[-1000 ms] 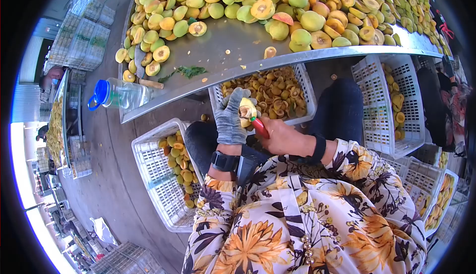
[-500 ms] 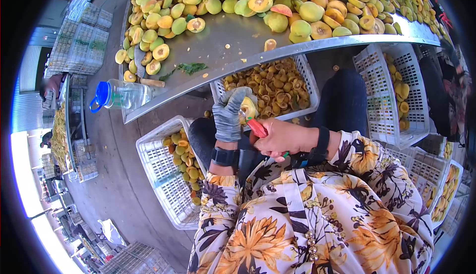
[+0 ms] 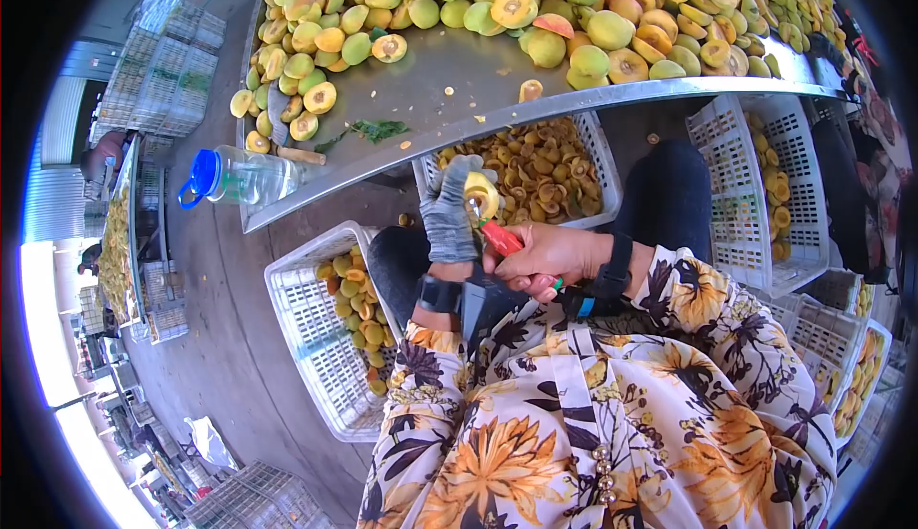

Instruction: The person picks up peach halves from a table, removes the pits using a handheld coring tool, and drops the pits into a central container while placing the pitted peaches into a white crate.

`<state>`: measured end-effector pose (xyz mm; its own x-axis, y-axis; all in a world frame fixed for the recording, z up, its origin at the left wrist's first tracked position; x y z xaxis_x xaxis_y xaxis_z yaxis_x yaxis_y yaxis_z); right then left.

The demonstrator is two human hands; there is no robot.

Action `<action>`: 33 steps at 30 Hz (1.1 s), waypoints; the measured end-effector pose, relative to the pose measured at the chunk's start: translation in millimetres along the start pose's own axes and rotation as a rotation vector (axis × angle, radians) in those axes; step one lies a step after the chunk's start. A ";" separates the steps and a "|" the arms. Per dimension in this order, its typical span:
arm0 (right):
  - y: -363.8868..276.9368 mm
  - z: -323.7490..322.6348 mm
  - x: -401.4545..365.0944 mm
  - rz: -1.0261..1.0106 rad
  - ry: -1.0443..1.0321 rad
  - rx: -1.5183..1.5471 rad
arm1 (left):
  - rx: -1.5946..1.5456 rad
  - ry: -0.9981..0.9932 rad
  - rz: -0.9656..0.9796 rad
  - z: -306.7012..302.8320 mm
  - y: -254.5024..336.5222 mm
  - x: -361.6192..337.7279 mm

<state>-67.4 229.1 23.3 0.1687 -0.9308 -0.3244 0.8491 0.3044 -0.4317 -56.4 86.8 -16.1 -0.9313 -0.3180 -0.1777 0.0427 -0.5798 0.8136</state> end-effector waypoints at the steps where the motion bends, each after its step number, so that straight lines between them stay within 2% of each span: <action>1: -1.8 -0.4 0.1 0.000 -0.003 -0.001 | 0.002 0.001 0.002 1.0 1.3 -0.2; 3: -9.0 -0.6 -3.3 -0.113 0.000 -0.111 | -0.239 0.042 -0.194 2.2 4.3 0.3; 4: -11.3 2.1 -9.7 -0.193 -0.083 -0.123 | -0.247 0.205 -0.207 -6.2 -0.8 12.8; 5: -15.2 4.0 -16.2 -0.180 -0.093 -0.130 | -0.252 0.216 -0.195 -14.1 1.0 12.0; 7: -26.0 5.4 -24.9 -0.324 -0.061 -0.056 | -0.270 0.103 -0.289 -28.4 18.0 10.3; 9: -32.0 -6.1 -20.4 -0.320 0.037 -0.186 | -0.233 0.086 -0.299 -37.8 27.1 0.8; 11: -12.8 -59.9 3.4 -0.382 0.546 -1.689 | -0.166 0.181 -0.040 -49.2 38.2 -9.9; 12: -5.2 -71.7 0.7 -0.332 0.724 -1.727 | -0.118 0.077 0.027 -90.9 32.0 -16.3; 13: 2.7 -78.2 -5.5 -0.282 0.908 -1.756 | -0.221 0.159 -0.026 -107.9 45.0 -24.1; 14: 2.6 -82.3 -9.5 -0.333 0.860 -1.762 | -0.093 0.247 0.171 -98.9 58.8 -41.9; 15: 2.8 -85.5 -11.7 -0.374 0.804 -1.762 | 0.028 0.386 0.019 -141.9 65.4 -40.8; 16: 3.3 -85.0 -12.4 -0.394 0.738 -1.713 | 0.401 0.536 0.053 -182.3 64.5 -46.5; 17: 2.7 -81.1 -13.4 -0.406 0.734 -1.714 | 1.000 0.600 -0.009 -178.3 85.6 -54.2; 19: 1.9 -71.5 -12.7 -0.336 0.624 -1.792 | 1.457 0.607 0.111 -180.9 113.8 -50.0; 22: -0.2 -55.5 -6.1 -0.249 0.579 -1.797 | 1.443 0.575 0.197 -158.6 152.3 -3.8; 23: -1.1 -50.5 -5.1 -0.194 0.536 -1.789 | 1.562 0.551 0.197 -162.5 159.7 22.5; 24: 1.6 -50.5 -3.8 -0.208 0.538 -1.827 | 1.681 0.524 0.197 -165.9 167.5 50.5; 25: 1.8 -46.5 -4.7 -0.217 0.548 -1.835 | 1.730 0.507 0.138 -138.4 178.8 69.1; 28: -0.4 -34.6 -14.4 -0.259 0.557 -1.783 | 1.899 0.368 0.201 -165.0 177.6 138.1; 30: 5.6 -41.4 -18.7 -0.309 0.560 -1.790 | 2.054 0.383 -0.313 -161.8 174.3 169.3; 33: -4.5 -28.3 -27.7 -0.378 0.605 -1.790 | 2.061 0.390 -0.367 -158.3 171.3 188.0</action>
<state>-90.1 259.2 10.4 -0.3768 -0.9246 -0.0561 -0.6960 0.3226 -0.6415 -166.9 -191.0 2.3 -0.6875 -0.6677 -0.2856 -0.6885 0.7243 -0.0360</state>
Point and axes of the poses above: each hand's wrist, its own x-axis towards the middle knuckle, its own z-axis out of the palm, y = z × x, the point moved 1 cm from there along x, towards the middle knuckle, and after that the axes turned 9 degrees about -y, right-handed, at the moved point
